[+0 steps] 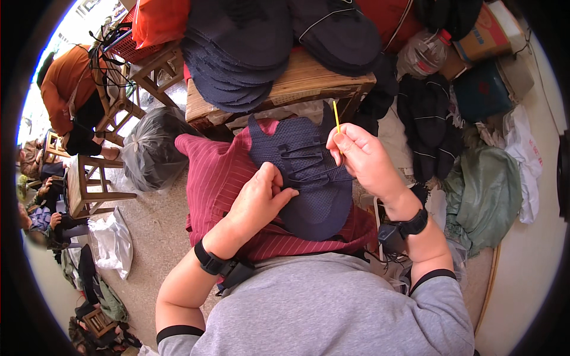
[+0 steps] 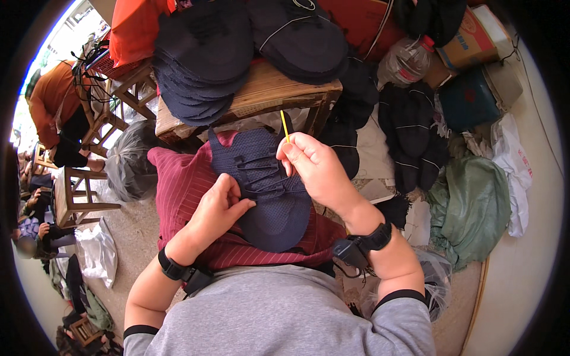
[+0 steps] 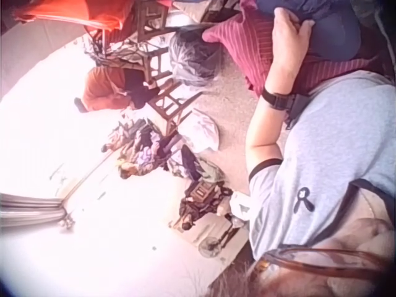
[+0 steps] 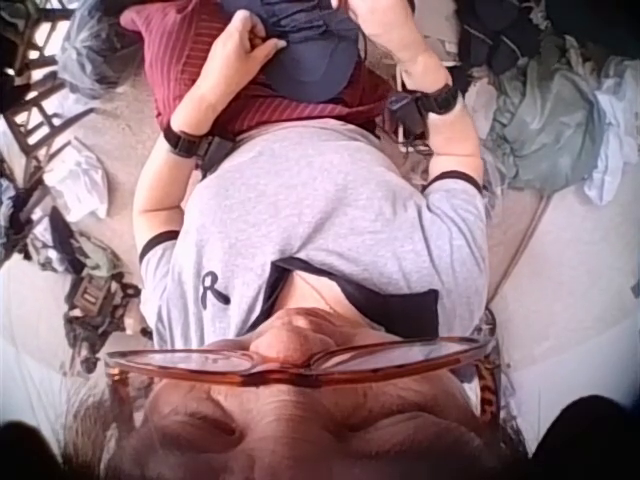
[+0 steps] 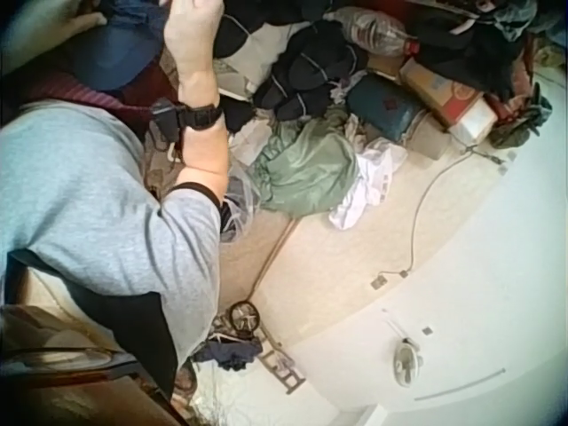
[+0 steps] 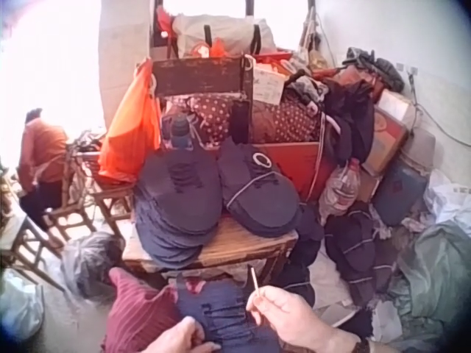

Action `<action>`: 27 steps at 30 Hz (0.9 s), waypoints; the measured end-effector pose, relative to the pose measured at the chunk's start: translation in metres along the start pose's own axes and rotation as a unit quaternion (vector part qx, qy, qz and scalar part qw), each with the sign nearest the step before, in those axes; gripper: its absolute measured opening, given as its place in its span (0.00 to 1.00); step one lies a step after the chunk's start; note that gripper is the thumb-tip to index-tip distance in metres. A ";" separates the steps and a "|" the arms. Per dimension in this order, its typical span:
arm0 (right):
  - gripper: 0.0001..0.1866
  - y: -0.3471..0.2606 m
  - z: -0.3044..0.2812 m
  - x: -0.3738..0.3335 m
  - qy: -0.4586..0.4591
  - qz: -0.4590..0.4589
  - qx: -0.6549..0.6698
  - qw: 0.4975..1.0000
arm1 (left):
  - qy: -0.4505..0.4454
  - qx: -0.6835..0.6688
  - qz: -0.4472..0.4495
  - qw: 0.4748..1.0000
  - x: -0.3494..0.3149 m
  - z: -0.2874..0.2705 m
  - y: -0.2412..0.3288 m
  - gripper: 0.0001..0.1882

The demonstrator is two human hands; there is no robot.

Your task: The recorder is assembling shoe uppers, specifically threading or marking components and bundling them together.

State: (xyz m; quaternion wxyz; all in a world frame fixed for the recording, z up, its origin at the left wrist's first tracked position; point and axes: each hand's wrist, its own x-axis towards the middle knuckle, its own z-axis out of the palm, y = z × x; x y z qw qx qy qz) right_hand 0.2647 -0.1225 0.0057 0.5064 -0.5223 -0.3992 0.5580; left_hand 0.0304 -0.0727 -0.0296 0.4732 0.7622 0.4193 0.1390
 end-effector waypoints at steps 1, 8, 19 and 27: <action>0.12 -0.002 -0.004 0.000 0.006 -0.041 -0.125 0.991 | 0.002 0.000 0.000 1.000 -0.001 -0.001 0.000 0.19; 0.04 0.019 -0.026 0.006 0.131 -0.216 -0.409 0.877 | -0.003 0.004 -0.008 1.000 0.000 0.000 0.001 0.18; 0.05 0.055 -0.053 0.001 0.155 -0.160 -0.423 0.878 | 0.005 0.016 0.023 1.000 0.001 0.002 -0.002 0.18; 0.06 0.044 -0.049 -0.013 0.069 -0.038 -0.180 0.981 | 0.125 0.233 0.286 0.921 -0.013 0.004 0.009 0.33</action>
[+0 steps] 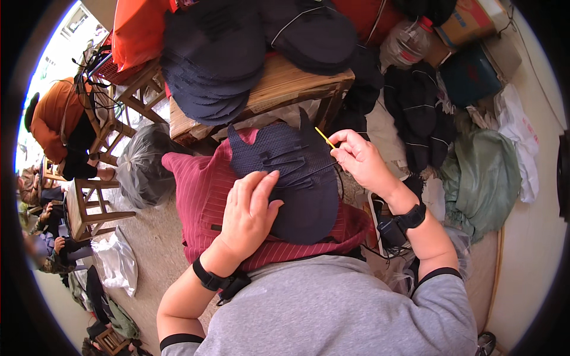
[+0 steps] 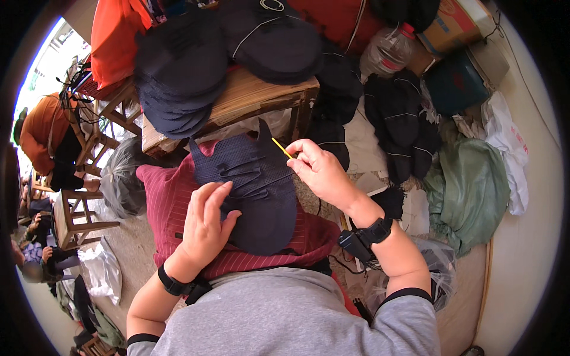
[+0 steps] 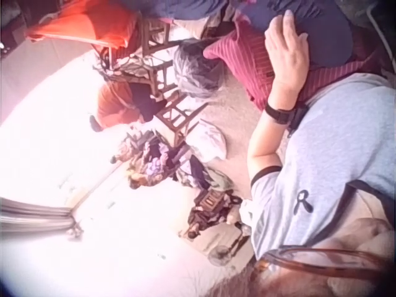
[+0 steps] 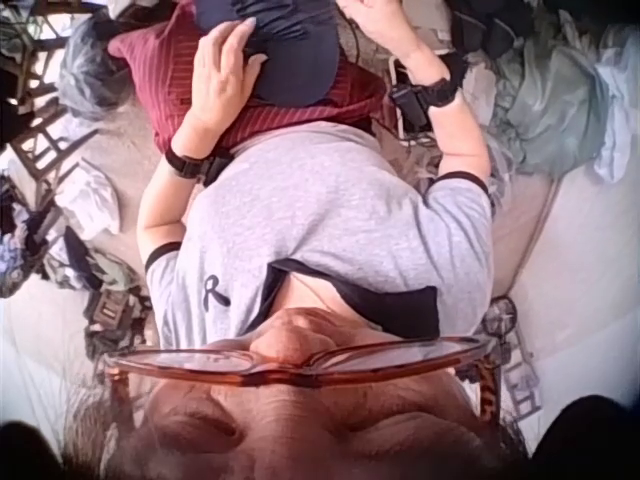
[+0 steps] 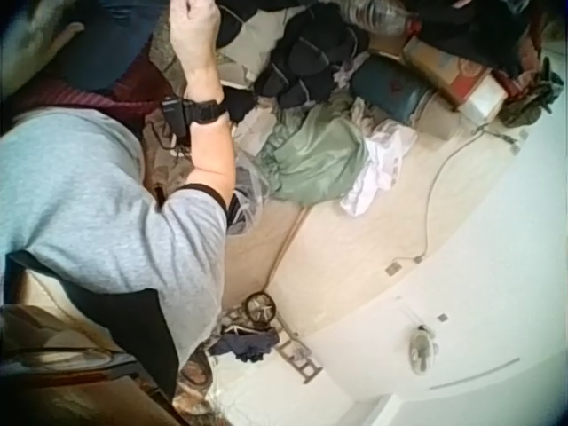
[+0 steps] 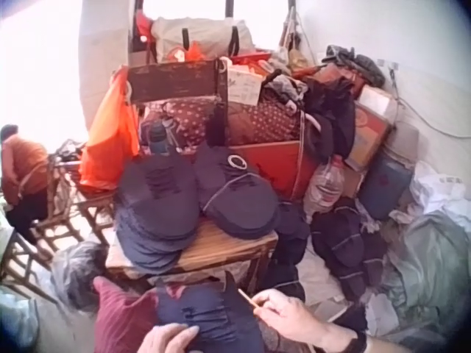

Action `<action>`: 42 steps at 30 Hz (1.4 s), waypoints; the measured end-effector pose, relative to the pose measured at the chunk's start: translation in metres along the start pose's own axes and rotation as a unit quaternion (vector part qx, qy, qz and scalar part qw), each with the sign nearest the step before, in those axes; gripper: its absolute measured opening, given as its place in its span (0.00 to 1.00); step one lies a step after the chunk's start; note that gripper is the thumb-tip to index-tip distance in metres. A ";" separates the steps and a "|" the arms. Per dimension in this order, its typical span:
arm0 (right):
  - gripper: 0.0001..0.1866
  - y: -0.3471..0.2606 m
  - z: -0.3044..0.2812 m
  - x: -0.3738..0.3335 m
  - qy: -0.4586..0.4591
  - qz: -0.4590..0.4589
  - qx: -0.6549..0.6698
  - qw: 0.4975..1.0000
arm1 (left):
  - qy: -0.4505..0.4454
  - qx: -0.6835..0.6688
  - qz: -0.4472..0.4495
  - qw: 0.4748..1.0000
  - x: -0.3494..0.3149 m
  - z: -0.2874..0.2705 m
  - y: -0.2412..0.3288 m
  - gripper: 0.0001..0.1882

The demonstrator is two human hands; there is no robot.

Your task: The recorder is assembling shoe uppers, specifically threading or marking components and bundling them together.

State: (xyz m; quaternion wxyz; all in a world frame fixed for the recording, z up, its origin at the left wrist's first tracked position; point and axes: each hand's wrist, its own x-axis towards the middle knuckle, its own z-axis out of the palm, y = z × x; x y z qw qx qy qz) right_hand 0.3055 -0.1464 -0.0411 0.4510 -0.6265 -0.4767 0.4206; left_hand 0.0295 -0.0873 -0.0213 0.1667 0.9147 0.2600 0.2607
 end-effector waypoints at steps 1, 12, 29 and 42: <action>0.06 -0.001 -0.003 0.000 -0.020 0.008 0.018 1.000 | -0.024 0.020 0.028 0.999 0.002 -0.001 0.000 0.33; 0.08 0.018 -0.036 0.020 -0.230 0.033 -0.009 0.973 | -0.124 0.101 0.086 0.983 0.007 -0.002 0.003 0.38; 0.10 -0.003 0.002 0.038 -0.274 0.023 0.022 0.961 | -0.149 0.122 0.074 0.978 0.004 0.001 0.004 0.36; 0.13 -0.006 0.026 0.015 -0.202 0.124 0.086 0.968 | -0.071 -0.212 -0.030 0.974 0.005 -0.011 -0.002 0.38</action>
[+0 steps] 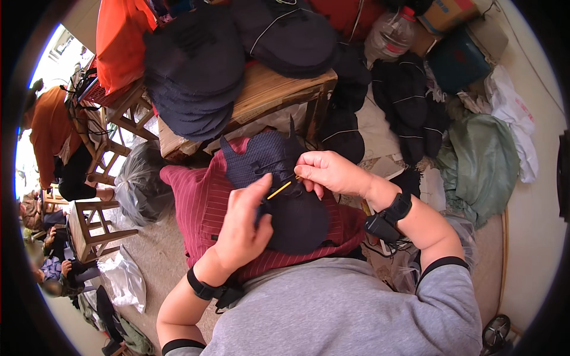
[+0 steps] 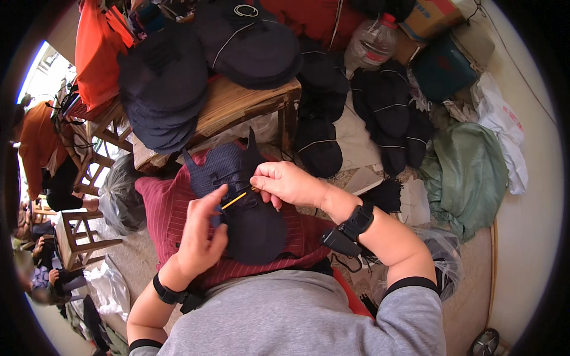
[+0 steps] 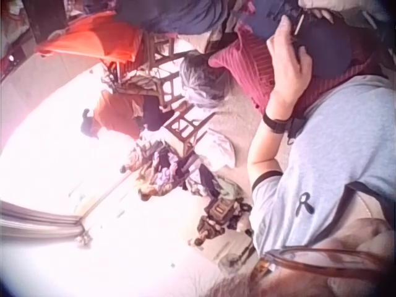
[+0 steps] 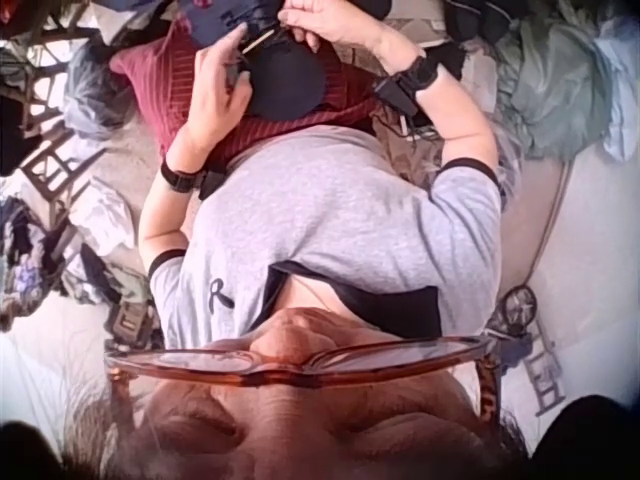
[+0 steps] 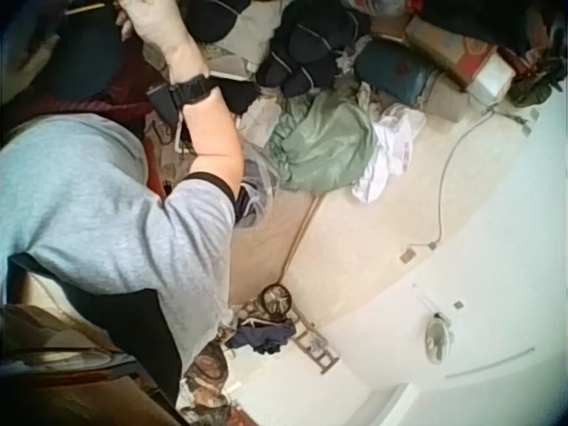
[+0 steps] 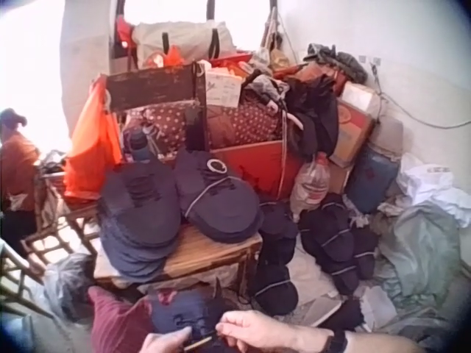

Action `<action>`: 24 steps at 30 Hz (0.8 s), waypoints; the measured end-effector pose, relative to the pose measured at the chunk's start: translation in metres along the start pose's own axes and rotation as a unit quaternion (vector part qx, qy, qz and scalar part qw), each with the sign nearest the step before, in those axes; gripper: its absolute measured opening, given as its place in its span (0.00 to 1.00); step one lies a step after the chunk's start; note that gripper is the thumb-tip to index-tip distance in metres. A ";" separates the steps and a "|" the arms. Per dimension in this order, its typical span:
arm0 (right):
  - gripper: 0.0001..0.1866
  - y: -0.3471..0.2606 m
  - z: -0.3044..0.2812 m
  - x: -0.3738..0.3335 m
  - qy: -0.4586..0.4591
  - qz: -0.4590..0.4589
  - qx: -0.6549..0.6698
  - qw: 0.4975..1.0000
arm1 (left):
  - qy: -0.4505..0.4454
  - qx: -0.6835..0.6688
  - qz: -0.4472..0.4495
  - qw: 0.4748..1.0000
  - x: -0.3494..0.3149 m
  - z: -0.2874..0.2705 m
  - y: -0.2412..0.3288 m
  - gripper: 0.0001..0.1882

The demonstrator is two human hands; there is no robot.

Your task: The recorder is assembling shoe uppers, specifically threading or marking components and bundling them together.

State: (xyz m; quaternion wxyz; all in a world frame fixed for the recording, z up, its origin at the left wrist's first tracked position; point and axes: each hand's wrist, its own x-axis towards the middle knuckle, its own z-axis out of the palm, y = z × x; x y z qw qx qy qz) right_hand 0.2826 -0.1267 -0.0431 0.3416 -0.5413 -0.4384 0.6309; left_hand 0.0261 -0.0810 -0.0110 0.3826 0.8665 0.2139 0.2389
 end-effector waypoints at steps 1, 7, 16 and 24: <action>0.14 0.002 0.003 0.000 0.010 -0.007 -0.006 1.000 | 0.033 -0.063 -0.027 0.997 -0.003 0.001 -0.009 0.32; 0.17 -0.004 0.009 -0.004 0.049 -0.016 -0.033 0.998 | -0.013 0.137 -0.028 0.990 0.031 -0.001 0.000 0.14; 0.22 -0.011 0.016 -0.004 0.094 0.000 -0.057 0.994 | -0.049 -0.020 0.018 0.998 0.019 -0.006 -0.021 0.15; 0.23 -0.010 0.010 -0.004 0.096 0.010 -0.074 0.993 | 0.021 -0.101 -0.061 0.993 -0.013 -0.034 -0.012 0.12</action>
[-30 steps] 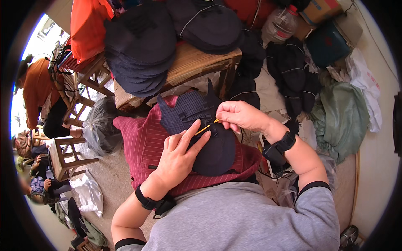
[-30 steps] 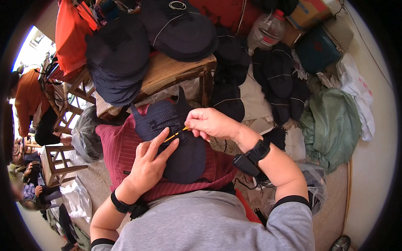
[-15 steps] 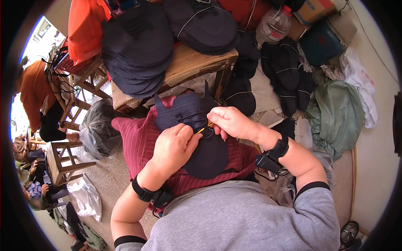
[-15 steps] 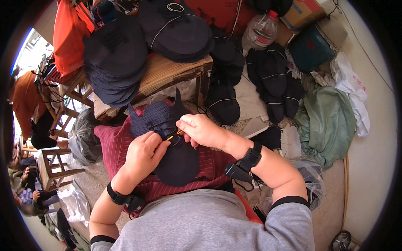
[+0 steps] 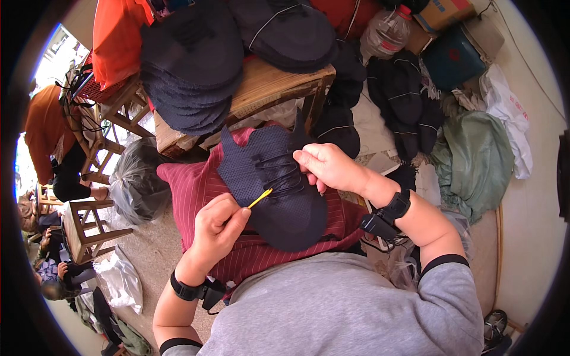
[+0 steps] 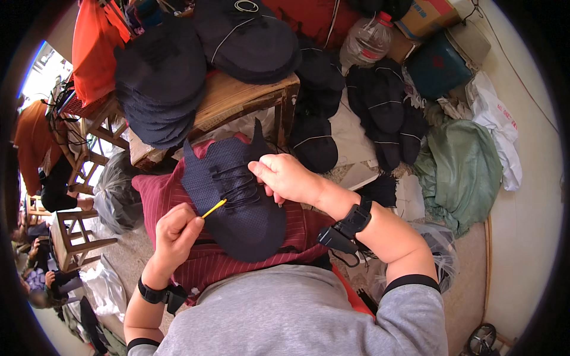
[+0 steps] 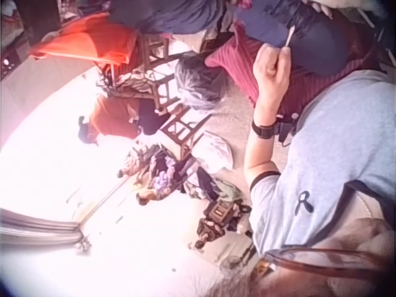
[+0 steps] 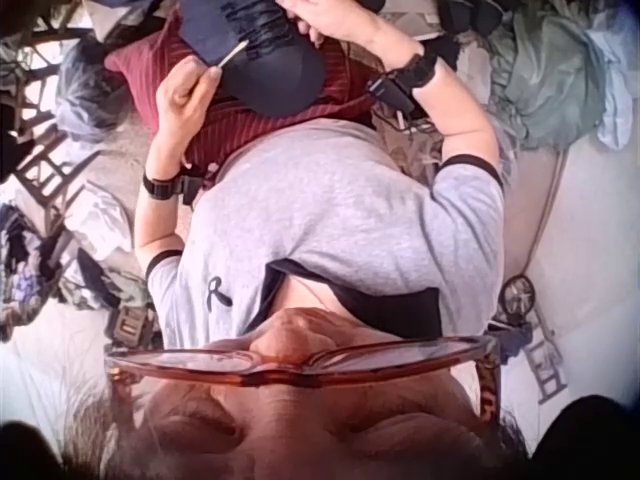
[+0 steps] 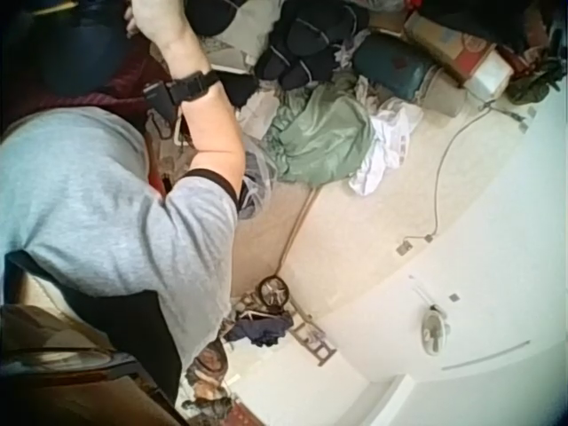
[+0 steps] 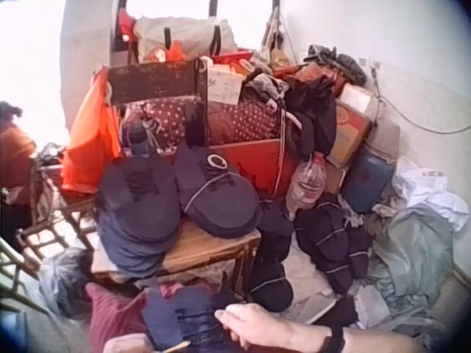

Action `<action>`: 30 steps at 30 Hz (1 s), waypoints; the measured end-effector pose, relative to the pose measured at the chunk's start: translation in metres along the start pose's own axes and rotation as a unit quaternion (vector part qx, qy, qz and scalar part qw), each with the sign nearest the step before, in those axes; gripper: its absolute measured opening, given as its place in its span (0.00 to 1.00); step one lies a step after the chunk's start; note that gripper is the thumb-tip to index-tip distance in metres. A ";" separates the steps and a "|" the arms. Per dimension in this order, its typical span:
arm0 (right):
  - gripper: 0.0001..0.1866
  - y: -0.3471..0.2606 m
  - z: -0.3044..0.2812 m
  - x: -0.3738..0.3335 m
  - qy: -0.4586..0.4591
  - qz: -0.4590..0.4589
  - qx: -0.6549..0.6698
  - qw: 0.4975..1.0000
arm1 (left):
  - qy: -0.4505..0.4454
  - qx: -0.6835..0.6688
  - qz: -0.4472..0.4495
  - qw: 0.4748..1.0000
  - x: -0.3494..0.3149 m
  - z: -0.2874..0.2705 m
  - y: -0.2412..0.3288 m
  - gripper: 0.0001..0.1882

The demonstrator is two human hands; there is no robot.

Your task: The recorder is assembling shoe uppers, specifically threading or marking components and bundling them together.

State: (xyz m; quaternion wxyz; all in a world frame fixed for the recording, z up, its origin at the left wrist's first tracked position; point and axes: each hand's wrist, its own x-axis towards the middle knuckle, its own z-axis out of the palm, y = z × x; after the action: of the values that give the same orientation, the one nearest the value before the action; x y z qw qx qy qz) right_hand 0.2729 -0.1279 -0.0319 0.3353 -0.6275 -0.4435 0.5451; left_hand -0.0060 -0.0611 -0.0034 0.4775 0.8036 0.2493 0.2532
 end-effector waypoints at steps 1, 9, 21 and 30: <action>0.24 0.000 0.000 0.000 -0.014 -0.010 0.007 1.000 | 0.019 -0.009 0.017 1.000 -0.001 -0.001 -0.004 0.12; 0.24 0.001 0.001 -0.004 -0.032 -0.101 -0.130 0.986 | 0.030 -0.362 -0.146 0.920 0.026 0.018 0.017 0.16; 0.26 0.000 0.006 -0.005 0.000 -0.090 -0.118 0.989 | 0.065 -0.177 -0.096 0.977 0.045 0.059 0.000 0.18; 0.24 0.003 0.001 -0.002 -0.008 -0.097 -0.087 0.991 | 0.033 -0.268 -0.176 0.947 0.040 0.047 0.010 0.18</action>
State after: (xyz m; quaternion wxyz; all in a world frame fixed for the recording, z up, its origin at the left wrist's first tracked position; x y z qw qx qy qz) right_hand 0.2719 -0.1313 -0.0337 0.3273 -0.6036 -0.5510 0.4744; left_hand 0.0557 -0.0694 -0.0074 0.7039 0.5806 0.3249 0.2489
